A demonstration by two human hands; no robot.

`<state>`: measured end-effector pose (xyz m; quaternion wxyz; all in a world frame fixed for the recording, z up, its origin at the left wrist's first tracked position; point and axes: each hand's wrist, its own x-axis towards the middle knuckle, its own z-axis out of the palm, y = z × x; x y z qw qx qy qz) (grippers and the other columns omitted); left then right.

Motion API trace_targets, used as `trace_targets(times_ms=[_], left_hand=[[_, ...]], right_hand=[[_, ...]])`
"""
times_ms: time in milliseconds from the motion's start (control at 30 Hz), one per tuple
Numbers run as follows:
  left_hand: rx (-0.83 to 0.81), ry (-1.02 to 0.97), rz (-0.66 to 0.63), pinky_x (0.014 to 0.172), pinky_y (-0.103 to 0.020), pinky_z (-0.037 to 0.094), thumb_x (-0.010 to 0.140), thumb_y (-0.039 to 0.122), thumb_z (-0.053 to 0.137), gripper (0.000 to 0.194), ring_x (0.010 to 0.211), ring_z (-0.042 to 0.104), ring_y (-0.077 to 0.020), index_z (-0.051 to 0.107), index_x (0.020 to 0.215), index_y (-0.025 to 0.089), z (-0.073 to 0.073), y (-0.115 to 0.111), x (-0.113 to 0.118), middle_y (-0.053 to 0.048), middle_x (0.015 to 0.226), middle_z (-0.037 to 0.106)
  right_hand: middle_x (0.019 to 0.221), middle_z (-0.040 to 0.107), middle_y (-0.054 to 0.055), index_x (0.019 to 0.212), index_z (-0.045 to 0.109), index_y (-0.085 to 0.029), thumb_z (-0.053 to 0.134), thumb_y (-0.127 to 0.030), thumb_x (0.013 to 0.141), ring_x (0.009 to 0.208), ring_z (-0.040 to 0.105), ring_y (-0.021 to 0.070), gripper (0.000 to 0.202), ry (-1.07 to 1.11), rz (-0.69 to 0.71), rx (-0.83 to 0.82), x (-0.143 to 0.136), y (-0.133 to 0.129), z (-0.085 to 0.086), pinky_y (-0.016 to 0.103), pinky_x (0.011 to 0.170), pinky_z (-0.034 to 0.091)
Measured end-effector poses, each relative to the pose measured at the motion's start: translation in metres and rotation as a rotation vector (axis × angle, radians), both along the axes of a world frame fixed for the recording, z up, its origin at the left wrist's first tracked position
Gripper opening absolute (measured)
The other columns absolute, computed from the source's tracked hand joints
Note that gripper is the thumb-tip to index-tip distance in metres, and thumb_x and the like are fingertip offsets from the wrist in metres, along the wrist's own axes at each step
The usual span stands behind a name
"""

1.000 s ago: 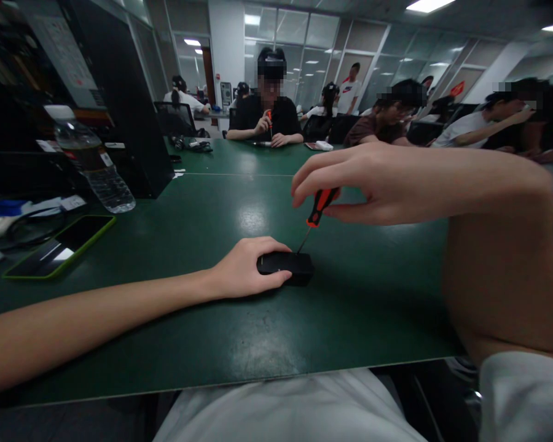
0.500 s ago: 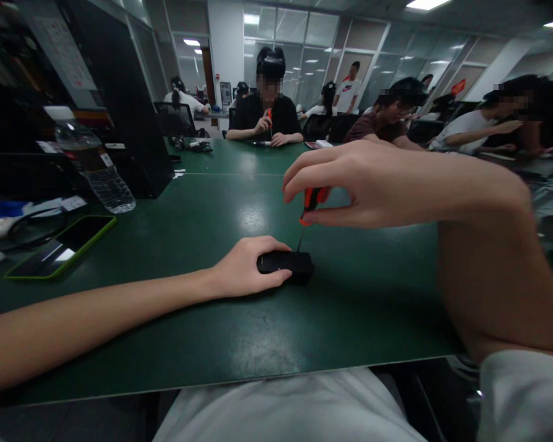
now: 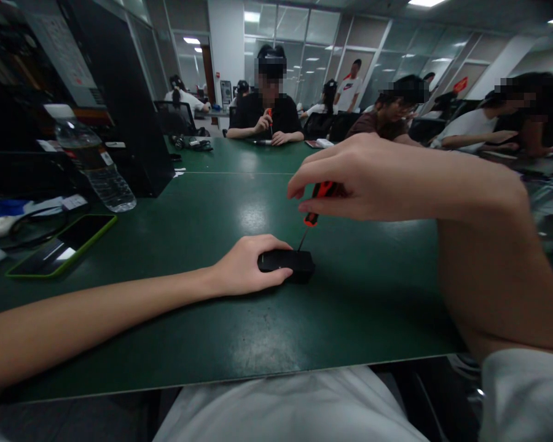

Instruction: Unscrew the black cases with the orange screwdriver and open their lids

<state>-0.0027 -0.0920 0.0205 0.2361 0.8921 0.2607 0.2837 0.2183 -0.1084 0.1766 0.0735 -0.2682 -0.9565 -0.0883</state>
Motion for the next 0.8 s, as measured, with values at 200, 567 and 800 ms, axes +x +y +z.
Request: trace_targets(times_ms=[200,567,800], left_hand=[[0.000,0.007,0.004,0.082,-0.032,0.052,0.085,0.032,0.071,0.033,0.092,0.070,-0.0211,0.070,0.114,0.016,0.0010,-0.0009,0.0004,-0.007,0.105,0.075],[0.011,0.009,0.007,0.083,-0.032,0.052,0.086,0.033,0.071,0.033,0.092,0.070,-0.0213,0.070,0.114,0.015,-0.0006,-0.0002,0.0008,-0.007,0.105,0.075],[0.015,0.003,-0.006,0.083,-0.031,0.051,0.086,0.033,0.071,0.033,0.092,0.069,-0.0206,0.070,0.114,0.015,-0.0006,0.0003,0.0002,-0.007,0.105,0.074]], right_hand=[[0.122,0.071,0.005,0.113,0.070,-0.024,0.059,-0.033,0.092,0.109,0.065,0.0238,0.026,0.024,0.065,-0.030,0.0030,0.0011,0.0014,0.036,0.091,0.048],[0.121,0.072,0.005,0.117,0.071,-0.025,0.057,-0.033,0.092,0.106,0.066,0.0236,0.030,0.007,0.065,-0.042,0.0046,0.0011,0.0033,0.035,0.088,0.049],[0.089,0.075,0.003,0.114,0.071,-0.025,0.054,-0.041,0.096,0.075,0.068,0.0189,0.029,0.032,-0.095,-0.047,0.0043,0.0043,0.0003,0.032,0.070,0.048]])
